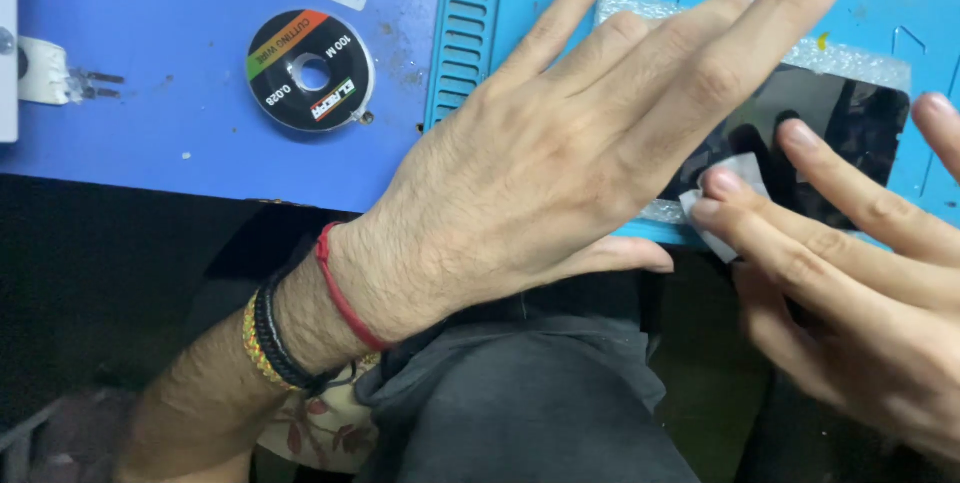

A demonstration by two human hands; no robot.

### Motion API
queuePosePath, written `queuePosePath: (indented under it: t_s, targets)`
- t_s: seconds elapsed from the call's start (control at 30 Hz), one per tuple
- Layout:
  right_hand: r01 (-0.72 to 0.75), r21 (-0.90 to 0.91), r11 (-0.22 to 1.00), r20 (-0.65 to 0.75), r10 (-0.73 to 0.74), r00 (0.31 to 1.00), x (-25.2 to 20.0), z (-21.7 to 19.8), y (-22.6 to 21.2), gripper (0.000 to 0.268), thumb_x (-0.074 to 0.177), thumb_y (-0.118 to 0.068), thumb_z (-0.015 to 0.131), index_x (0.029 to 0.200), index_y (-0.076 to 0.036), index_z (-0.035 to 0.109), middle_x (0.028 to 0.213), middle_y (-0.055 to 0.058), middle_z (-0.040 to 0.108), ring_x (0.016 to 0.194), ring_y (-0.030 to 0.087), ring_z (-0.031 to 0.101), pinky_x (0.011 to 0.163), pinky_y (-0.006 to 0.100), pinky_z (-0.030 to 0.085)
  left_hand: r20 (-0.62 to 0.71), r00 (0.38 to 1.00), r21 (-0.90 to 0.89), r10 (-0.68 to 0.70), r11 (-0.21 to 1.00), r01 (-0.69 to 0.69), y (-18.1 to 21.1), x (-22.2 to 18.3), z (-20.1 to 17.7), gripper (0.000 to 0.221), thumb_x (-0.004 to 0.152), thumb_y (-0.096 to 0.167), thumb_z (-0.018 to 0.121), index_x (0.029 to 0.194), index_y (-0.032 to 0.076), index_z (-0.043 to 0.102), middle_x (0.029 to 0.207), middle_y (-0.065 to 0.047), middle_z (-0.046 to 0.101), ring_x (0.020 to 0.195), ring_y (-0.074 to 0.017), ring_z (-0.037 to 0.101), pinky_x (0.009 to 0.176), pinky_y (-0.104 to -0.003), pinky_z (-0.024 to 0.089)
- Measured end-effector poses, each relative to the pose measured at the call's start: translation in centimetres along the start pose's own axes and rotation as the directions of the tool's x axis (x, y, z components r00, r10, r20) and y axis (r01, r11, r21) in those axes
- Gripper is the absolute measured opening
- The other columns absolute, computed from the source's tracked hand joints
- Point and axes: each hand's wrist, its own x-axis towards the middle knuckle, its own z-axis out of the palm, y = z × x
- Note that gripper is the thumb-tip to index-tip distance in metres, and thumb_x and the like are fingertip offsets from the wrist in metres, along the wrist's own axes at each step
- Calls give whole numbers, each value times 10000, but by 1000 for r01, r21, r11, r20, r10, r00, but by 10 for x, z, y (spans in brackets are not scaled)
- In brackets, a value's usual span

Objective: Thoroughly cleaning a smartphone screen using a cleaning wipe and liquid solution on a repair workbench.

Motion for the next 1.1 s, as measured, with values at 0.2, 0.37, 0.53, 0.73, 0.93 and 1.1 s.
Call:
queuePosePath:
  t_s: [0.2,0.37,0.53,0.73,0.93,1.1]
  targets:
    - [19,-6,1000,-8,-19,1000,1,0,4,505,922,-99,691,1427,-103,692,1437,79,738,1394,384,659,1261,716,341,34,999,-5,36,999,-35,-3,1,-2,1354,1130,1020,908,1674,132,42,1880,146,441,1702,27,616,1456,-405,318]
    - [-57,57,997,9,56,998,-1,4,0,518,896,-5,691,1409,-74,677,1412,98,738,1442,455,632,1320,760,320,34,998,38,52,998,-53,-3,0,-3,1538,1080,1316,830,1680,142,39,1862,161,451,1668,22,604,1435,-402,307]
    - [-19,19,1000,13,19,1000,-1,-1,1,516,923,-103,677,1438,-139,684,1474,59,710,1406,370,662,1269,697,373,42,998,5,56,998,-56,-5,-1,-3,1683,913,1339,877,1675,115,9,1900,118,419,1748,-26,575,1457,-405,296]
    - [-362,267,893,111,344,932,-47,9,-4,602,826,129,615,1420,41,643,1465,226,669,1578,543,515,1362,586,388,13,997,94,79,992,-79,-6,-4,1,1624,1046,1383,806,1674,127,-10,1880,136,421,1647,-37,625,1430,-437,303]
    - [42,142,989,-204,-12,979,25,11,-20,317,1009,-161,697,1286,-35,784,1289,136,800,1319,427,705,1224,584,388,110,987,-69,120,991,-113,-5,7,-13,1359,952,942,928,1674,100,142,1779,2,187,1680,-90,533,1375,-447,280]
    - [-101,91,991,-28,104,994,-21,0,-5,480,994,-163,654,1462,-61,678,1468,143,701,1488,541,570,1309,663,290,61,992,-31,109,994,-107,-5,7,-10,1523,954,1201,893,1661,90,129,1792,12,225,1695,-89,523,1371,-426,345]
